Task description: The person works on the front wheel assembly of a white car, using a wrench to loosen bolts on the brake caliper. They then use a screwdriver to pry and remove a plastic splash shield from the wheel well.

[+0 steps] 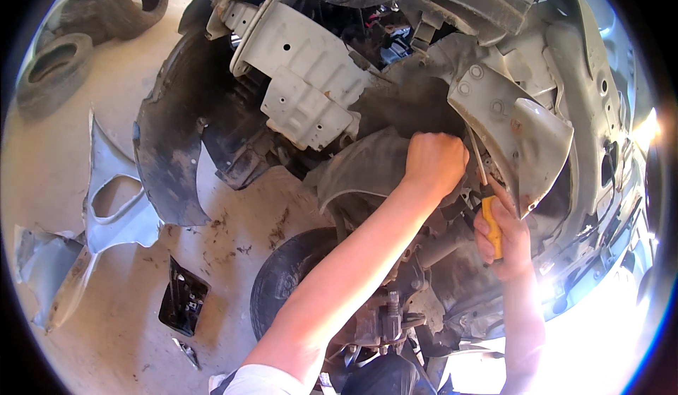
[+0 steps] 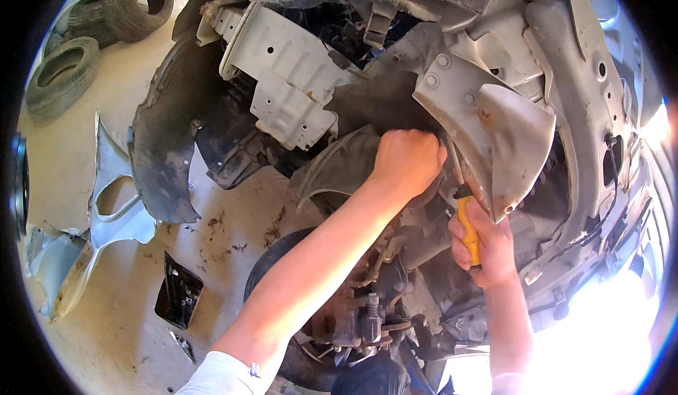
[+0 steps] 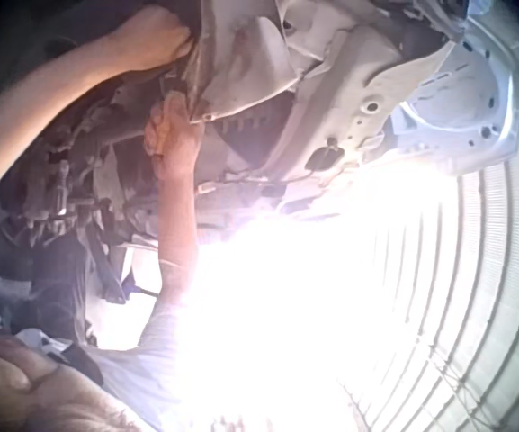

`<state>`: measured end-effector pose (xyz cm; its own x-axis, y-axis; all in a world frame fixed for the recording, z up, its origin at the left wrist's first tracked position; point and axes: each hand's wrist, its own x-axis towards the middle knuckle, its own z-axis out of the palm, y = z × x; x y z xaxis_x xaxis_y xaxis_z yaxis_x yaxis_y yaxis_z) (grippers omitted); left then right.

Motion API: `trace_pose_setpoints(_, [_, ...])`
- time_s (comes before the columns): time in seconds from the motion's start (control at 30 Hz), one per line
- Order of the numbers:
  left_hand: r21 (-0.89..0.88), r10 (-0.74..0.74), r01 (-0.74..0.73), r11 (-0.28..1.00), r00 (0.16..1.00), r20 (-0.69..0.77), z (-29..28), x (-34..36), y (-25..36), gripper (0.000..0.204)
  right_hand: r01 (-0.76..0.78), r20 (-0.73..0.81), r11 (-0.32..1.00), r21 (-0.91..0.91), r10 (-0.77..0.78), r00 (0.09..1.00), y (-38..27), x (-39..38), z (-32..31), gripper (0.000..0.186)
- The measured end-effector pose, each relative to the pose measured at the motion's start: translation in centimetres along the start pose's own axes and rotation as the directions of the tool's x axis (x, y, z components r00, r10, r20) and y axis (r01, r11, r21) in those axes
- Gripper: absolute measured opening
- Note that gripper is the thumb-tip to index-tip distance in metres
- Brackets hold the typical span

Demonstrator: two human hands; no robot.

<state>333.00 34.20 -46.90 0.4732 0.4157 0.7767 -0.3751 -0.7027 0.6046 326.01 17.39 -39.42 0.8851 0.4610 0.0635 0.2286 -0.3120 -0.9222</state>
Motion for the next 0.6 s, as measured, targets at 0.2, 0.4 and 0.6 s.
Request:
trace_pose_setpoints(0.2, [0.017, 0.041, -0.041, 0.999, 0.999, -0.023, -0.2, 0.0, -0.5, 0.035, 0.039, -0.175, 0.997, -0.071, -0.05, 0.983, 0.3, -0.3, 1.9, 0.049])
trace_pose_setpoints(0.4, [-0.03, 0.003, -0.002, 1.0, 1.0, 0.025, -0.6, 0.0, -0.6, 0.036, 0.105, 0.008, 0.847, -0.52, -0.118, 0.993, -4.4, 1.5, -6.1, 0.014])
trace_pose_setpoints(0.6, [-0.055, 0.01, -0.009, 0.998, 1.0, 0.01, -0.6, -0.2, -0.7, 0.036, 0.18, 0.062, 0.668, -0.722, -0.197, 0.979, -5.9, 1.2, -9.2, 0.018])
